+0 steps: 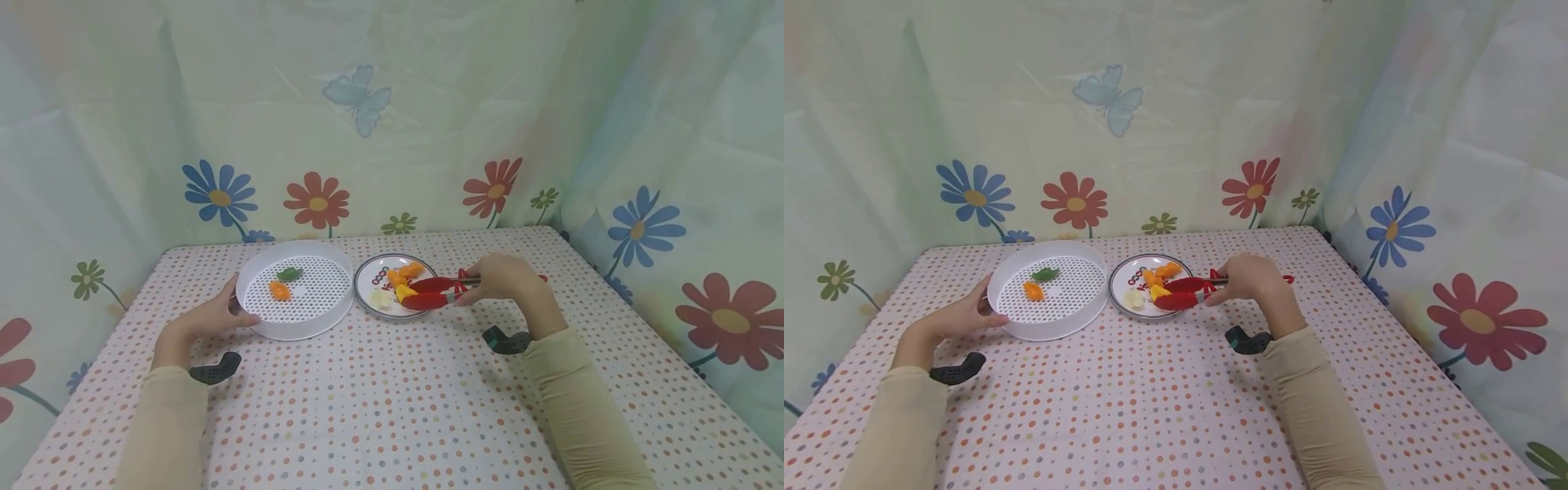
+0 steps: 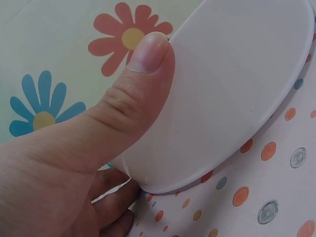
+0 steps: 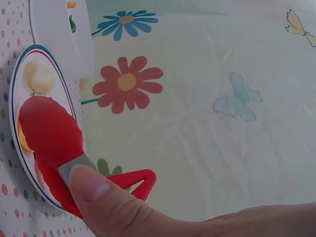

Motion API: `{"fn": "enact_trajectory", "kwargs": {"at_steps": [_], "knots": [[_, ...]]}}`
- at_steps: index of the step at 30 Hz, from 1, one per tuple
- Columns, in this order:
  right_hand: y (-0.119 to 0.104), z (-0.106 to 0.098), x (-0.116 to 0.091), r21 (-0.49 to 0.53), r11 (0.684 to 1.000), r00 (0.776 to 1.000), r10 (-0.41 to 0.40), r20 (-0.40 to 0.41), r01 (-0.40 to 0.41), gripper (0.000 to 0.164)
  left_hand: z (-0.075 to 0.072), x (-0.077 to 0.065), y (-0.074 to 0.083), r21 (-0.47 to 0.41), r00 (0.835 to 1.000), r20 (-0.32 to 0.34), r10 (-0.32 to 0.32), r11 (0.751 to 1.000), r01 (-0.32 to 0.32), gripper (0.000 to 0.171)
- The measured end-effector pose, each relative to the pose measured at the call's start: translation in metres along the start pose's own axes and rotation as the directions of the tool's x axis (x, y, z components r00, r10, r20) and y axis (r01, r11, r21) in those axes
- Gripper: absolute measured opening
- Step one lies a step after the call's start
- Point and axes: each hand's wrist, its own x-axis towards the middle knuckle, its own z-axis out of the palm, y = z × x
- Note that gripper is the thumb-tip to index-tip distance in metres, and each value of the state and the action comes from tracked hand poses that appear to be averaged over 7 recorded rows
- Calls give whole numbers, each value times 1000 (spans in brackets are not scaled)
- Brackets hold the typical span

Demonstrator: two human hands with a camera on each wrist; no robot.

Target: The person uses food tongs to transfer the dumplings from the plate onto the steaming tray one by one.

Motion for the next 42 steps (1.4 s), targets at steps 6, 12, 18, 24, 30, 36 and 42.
{"fn": "enact_trajectory", "kwargs": {"at_steps": [6,12,18,24,30,36,42], "knots": [[-2,-1,6,-8,999,999,-39,-29,38,79,-1,-2,-1,-2,1000,-9,-2,1000,2,127],[-2,-2,13,-20,997,996,-73,-58,72,78,-2,-5,-4,-1,1000,-17,-8,1000,8,128],[-1,-3,19,-27,996,994,-87,-73,85,78,-4,-7,-6,-11,999,-33,-12,1000,12,129],[-2,-5,28,3,997,995,-80,-63,80,81,-4,-9,-10,-24,999,-50,-5,1000,3,129],[-14,-11,22,54,993,984,-95,-150,104,82,-7,-8,-9,-36,999,-50,-8,999,7,131],[-52,-2,18,42,987,958,-139,-249,154,85,-10,-5,-6,-30,999,-29,-40,999,39,132],[-92,16,24,-55,983,945,-186,-270,178,75,-4,4,-1,-24,998,16,-55,998,55,133]]}}
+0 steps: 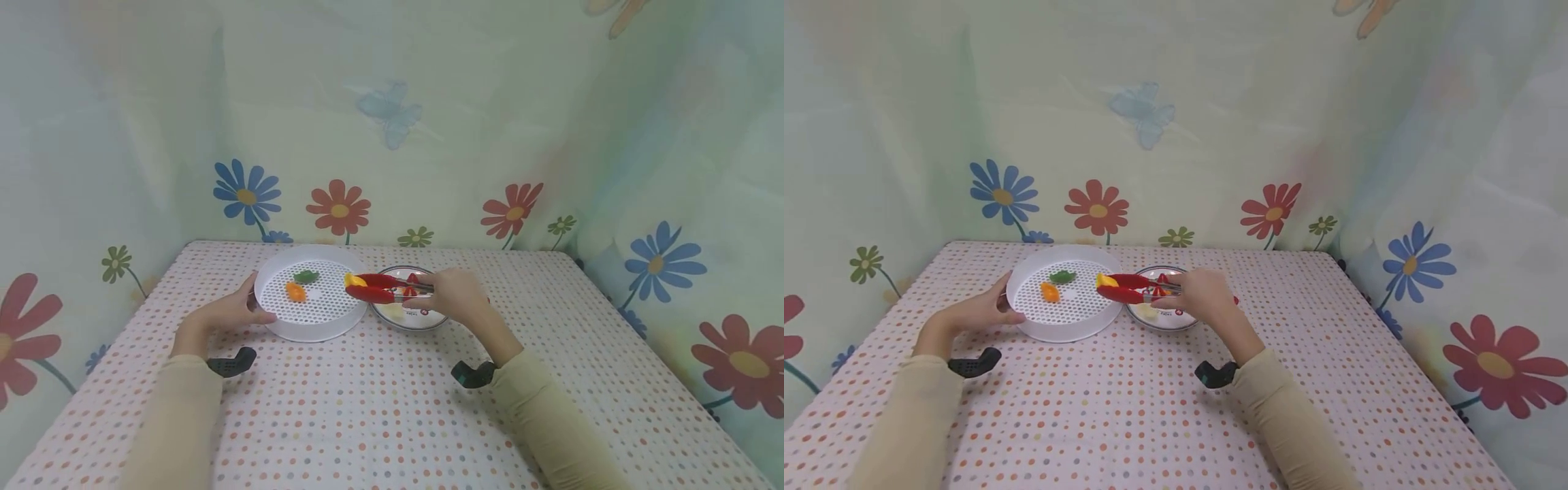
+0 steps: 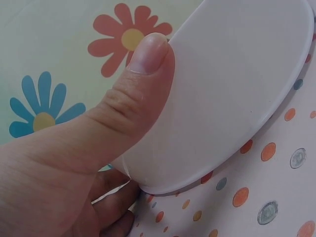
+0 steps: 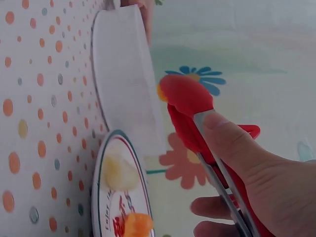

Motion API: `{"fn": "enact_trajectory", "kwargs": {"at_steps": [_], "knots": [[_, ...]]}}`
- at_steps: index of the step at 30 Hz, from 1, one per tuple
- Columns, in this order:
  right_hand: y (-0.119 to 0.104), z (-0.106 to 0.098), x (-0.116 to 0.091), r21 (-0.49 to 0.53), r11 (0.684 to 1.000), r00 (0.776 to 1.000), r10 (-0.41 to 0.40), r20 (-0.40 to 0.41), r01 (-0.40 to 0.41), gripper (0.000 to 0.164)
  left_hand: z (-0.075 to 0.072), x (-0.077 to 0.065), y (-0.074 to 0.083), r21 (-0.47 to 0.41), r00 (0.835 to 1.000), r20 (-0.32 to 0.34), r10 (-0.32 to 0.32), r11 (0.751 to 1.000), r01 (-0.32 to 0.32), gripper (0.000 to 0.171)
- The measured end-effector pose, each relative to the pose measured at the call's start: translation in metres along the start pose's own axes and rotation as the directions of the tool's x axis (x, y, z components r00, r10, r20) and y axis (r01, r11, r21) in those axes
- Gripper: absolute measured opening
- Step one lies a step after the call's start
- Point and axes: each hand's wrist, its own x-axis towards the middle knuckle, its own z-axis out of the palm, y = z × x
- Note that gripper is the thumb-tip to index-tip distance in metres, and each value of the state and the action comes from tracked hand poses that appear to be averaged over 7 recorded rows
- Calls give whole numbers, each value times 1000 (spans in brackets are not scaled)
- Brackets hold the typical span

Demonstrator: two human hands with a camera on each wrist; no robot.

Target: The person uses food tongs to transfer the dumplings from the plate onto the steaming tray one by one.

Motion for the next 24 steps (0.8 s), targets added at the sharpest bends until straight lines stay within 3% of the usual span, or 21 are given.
{"fn": "enact_trajectory", "kwargs": {"at_steps": [7,11,24], "knots": [[-40,5,29,-62,998,1000,-24,20,25,68,3,-1,5,-12,1000,-11,-16,1000,16,132],[-56,8,47,-91,994,997,-58,55,63,67,2,-2,4,-22,1000,-20,12,1000,-12,132],[-77,23,67,-67,991,992,-116,40,119,55,4,-2,5,-17,1000,-26,-3,1000,3,132]]}}
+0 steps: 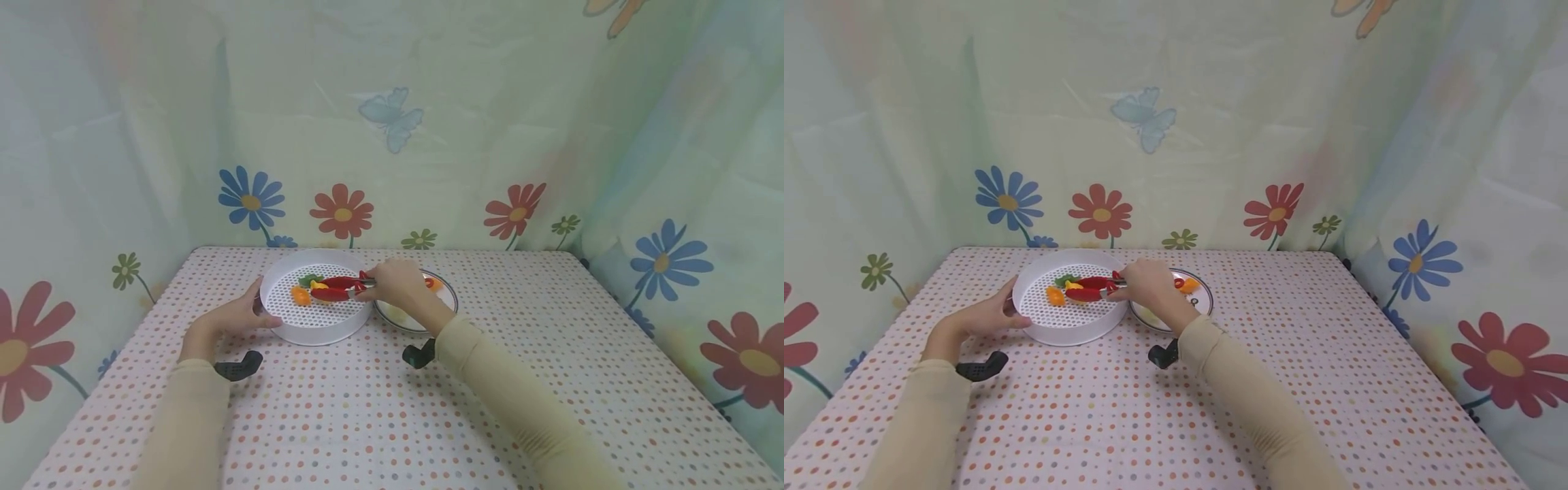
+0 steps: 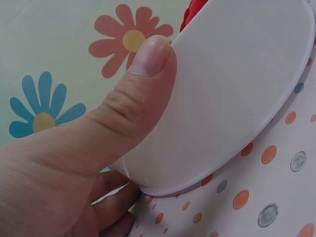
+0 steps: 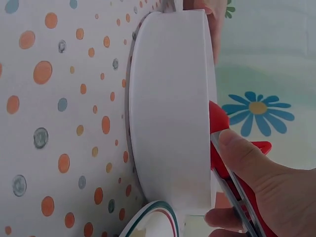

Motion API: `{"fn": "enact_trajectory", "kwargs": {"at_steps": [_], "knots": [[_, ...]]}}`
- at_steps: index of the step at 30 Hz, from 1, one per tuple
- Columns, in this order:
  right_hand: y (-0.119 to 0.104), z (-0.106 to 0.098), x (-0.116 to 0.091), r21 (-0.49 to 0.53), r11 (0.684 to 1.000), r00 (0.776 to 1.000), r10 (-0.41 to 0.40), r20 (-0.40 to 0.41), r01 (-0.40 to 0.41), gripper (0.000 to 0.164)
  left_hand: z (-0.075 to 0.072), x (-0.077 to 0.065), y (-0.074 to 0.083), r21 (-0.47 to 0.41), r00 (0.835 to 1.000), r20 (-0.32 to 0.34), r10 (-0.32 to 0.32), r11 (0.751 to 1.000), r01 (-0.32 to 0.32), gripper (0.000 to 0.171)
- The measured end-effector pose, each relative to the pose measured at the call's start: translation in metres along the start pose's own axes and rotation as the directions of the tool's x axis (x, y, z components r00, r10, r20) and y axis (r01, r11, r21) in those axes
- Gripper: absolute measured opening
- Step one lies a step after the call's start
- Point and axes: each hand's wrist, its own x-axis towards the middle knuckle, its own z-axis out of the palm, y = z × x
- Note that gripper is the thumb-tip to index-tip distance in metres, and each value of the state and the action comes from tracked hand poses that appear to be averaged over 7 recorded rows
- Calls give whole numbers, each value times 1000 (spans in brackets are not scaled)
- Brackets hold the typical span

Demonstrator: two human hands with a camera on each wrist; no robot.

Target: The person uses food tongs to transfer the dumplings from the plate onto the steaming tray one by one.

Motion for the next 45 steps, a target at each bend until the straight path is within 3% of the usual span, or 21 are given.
{"fn": "enact_trajectory", "kwargs": {"at_steps": [7,16,23,34,40,45], "knots": [[-4,-1,3,12,1000,1000,5,2,-5,54,1,3,-1,-4,1000,-13,7,1000,-7,132],[-5,-3,-5,-12,998,997,55,46,-54,66,3,4,-4,-17,1000,-12,11,1000,-12,133],[5,-5,-20,34,996,997,82,-10,-82,76,3,3,-5,-47,1000,-6,19,999,-19,131],[62,-14,-74,151,962,971,236,-47,-226,91,3,1,0,-17,1000,-14,-5,1000,5,132],[104,2,-104,129,948,950,303,-81,-292,89,5,3,-1,-8,1000,1,-2,1000,2,133],[128,14,-112,94,926,927,371,-49,-366,96,6,4,-4,-9,1000,-4,5,1000,-5,132]]}}
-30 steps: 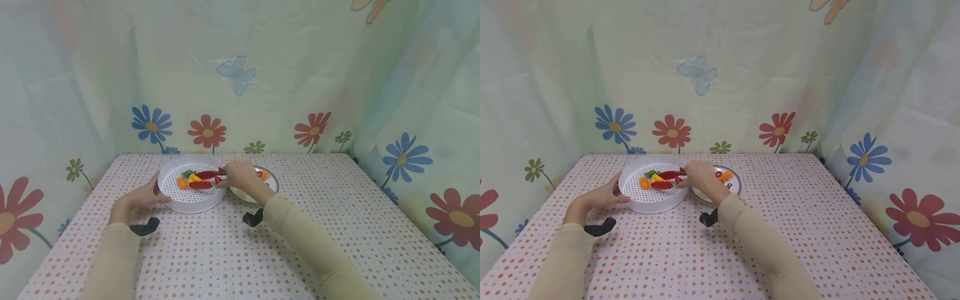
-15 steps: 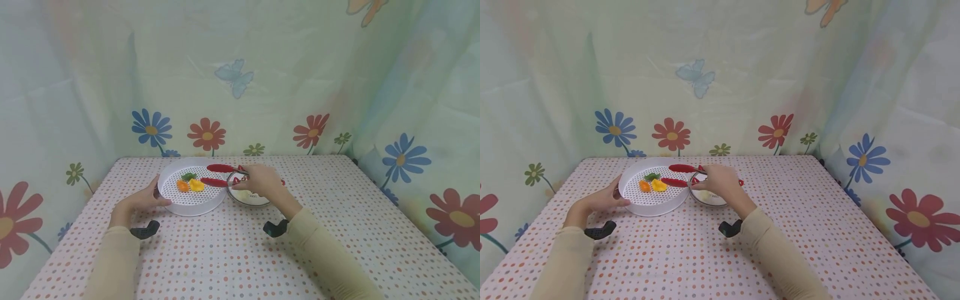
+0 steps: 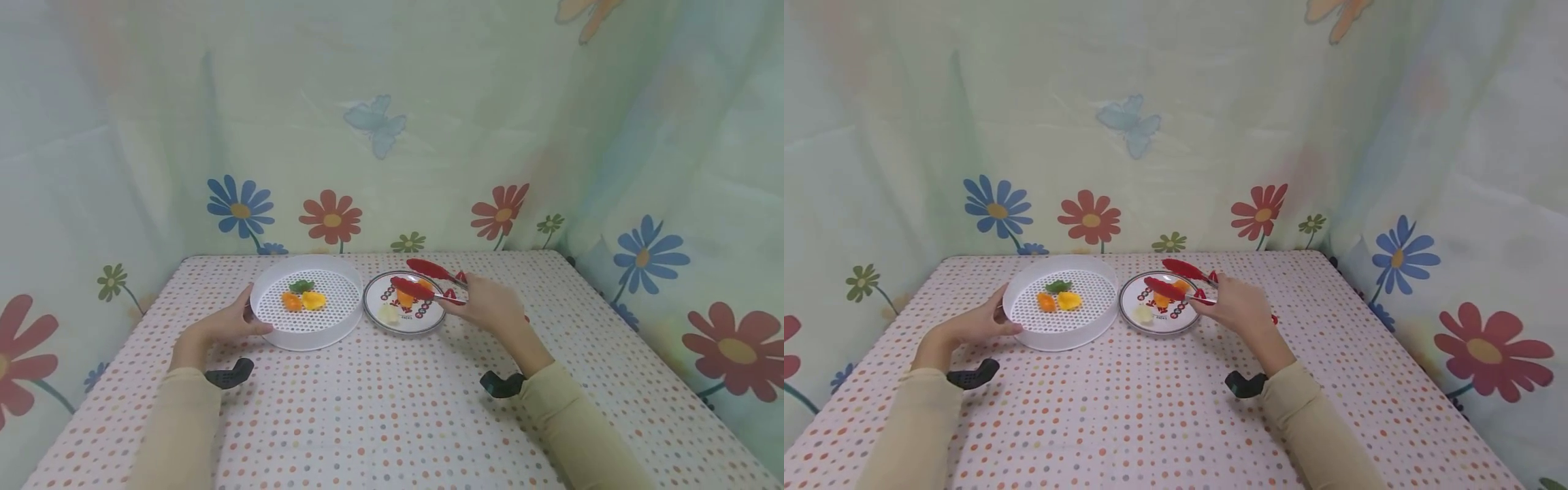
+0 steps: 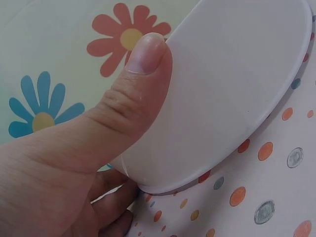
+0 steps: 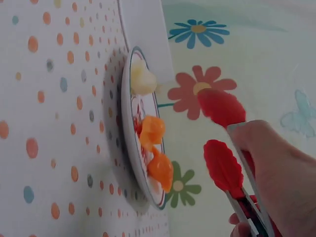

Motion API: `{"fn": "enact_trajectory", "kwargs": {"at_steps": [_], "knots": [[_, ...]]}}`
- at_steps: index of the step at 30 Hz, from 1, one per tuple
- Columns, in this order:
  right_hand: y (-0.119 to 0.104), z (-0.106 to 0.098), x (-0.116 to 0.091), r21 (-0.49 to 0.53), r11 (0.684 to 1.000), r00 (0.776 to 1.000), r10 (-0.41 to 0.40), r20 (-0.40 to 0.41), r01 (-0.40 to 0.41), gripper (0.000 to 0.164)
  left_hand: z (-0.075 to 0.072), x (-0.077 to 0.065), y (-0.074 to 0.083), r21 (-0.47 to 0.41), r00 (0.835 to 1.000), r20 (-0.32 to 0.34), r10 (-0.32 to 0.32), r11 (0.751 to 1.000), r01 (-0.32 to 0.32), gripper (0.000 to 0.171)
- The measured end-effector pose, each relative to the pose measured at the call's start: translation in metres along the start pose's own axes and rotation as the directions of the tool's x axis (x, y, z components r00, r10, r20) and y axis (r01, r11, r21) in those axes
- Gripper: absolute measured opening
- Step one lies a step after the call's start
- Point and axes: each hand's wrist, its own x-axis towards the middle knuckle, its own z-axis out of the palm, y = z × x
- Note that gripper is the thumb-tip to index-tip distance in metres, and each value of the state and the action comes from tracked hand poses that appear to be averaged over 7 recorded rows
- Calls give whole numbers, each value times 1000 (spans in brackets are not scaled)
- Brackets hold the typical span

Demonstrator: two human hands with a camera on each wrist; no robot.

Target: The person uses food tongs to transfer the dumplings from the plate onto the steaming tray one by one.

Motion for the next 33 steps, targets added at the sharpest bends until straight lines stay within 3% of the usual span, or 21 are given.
{"fn": "enact_trajectory", "kwargs": {"at_steps": [5,12,17,25,33], "knots": [[10,5,3,-19,999,998,32,60,-31,101,2,-1,-1,-18,1000,8,3,1000,-3,134],[4,0,-4,-32,996,994,-82,66,84,90,1,-1,0,6,1000,-6,26,1000,-26,133],[-6,-5,-8,-65,990,989,-118,91,125,83,-2,-1,1,27,1000,-8,23,999,-22,133],[-14,-3,-9,-71,990,990,-114,88,120,82,-1,-3,2,22,1000,-4,24,999,-24,130],[-6,-10,-10,-44,993,985,-106,137,113,82,-3,-3,1,41,1000,-11,23,999,-22,131]]}}
